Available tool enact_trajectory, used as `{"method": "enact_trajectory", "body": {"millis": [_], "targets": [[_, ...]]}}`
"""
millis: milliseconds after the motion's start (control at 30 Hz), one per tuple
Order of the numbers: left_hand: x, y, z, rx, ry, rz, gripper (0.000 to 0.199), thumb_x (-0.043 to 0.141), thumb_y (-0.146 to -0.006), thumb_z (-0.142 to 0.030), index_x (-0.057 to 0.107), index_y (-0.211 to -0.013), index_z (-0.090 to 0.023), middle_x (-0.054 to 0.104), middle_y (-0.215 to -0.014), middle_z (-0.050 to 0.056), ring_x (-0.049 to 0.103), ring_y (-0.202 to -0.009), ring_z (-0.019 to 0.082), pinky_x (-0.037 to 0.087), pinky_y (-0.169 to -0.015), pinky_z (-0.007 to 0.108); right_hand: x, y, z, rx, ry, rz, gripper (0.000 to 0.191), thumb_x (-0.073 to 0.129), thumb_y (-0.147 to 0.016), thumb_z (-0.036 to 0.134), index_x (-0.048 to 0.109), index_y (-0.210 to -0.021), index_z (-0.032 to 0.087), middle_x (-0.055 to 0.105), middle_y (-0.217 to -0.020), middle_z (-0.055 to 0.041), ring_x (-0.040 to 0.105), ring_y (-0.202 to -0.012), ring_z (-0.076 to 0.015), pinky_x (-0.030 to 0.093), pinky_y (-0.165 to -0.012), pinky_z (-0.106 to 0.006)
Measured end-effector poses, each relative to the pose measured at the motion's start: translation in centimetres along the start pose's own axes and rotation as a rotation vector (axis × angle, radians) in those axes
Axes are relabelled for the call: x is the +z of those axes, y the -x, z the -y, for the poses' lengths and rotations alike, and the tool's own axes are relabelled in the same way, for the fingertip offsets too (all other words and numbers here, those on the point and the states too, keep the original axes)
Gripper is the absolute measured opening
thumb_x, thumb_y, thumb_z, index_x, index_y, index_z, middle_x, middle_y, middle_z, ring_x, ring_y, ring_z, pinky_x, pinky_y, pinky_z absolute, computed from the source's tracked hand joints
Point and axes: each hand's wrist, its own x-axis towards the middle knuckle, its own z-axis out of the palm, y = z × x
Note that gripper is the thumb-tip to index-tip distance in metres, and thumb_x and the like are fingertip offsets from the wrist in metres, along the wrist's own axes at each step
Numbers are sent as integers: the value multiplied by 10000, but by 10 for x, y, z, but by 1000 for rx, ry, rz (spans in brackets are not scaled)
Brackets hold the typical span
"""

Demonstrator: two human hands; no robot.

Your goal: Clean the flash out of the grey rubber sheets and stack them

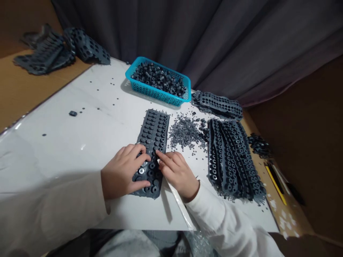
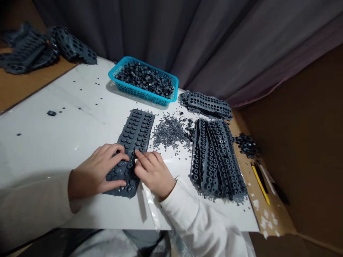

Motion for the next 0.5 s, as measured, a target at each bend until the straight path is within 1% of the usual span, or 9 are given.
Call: {"method": "enact_trajectory", "body": {"millis": [67, 167, 233, 267, 367, 433, 500], "targets": [[0, 1, 0, 2, 10, 0, 394, 689, -714, -402, 556, -1018, -189, 513, -1077, 94, 473, -963, 271, 402, -834, 412, -2, 1, -7, 106, -13, -81, 118, 454, -907, 122, 538, -955, 189, 550, -1292, -141, 502, -1053, -251, 462, -844, -456], [-1, 1, 0, -8, 24, 13, 400, 710, -701, -384, 550, -1017, -197, 505, -1074, 86, 470, -963, 268, 397, -823, 399, -9, 1, -15, 336, -109, -208, 98, 480, -895, 139, 521, -962, 199, 547, -1294, -132, 461, -1134, -255, 450, -896, -471], [-1, 1, 0, -13, 27, 22, 403, 713, -702, -387, 544, -1016, -199, 498, -1074, 83, 465, -967, 267, 390, -824, 399, -14, -1, -15, 415, -217, -236, 77, 497, -884, 156, 517, -938, 208, 540, -1304, -121, 447, -1178, -248, 429, -942, -478], [-1, 1, 0, -14, 27, 24, 401, 711, -706, -390, 542, -1017, -201, 496, -1073, 82, 463, -967, 267, 387, -825, 400, -15, -2, -13, 412, -281, -226, 66, 505, -880, 164, 517, -924, 212, 549, -1298, -112, 450, -1187, -241, 425, -953, -473], [-1, 0, 0, -9, 24, 20, 390, 698, -712, -390, 543, -1018, -203, 494, -1074, 81, 459, -967, 267, 385, -822, 398, -13, -6, -4, 332, -435, -145, 40, 535, -871, 197, 528, -901, 221, 620, -1212, -85, 493, -1162, -222, 440, -944, -443], [-1, 0, 0, -8, 26, 14, 384, 688, -714, -392, 546, -1016, -202, 493, -1073, 79, 459, -965, 266, 385, -819, 396, -9, -7, 0, 313, -449, -111, 36, 557, -865, 214, 541, -895, 225, 654, -1156, -68, 518, -1139, -220, 440, -936, -435], [-1, 0, 0, -11, 28, 16, 387, 681, -719, -406, 545, -1016, -199, 488, -1077, 79, 457, -969, 267, 382, -821, 397, -5, -7, 1, 305, -414, -93, 44, 566, -864, 218, 551, -905, 224, 666, -1134, -59, 537, -1118, -217, 433, -933, -428]]}}
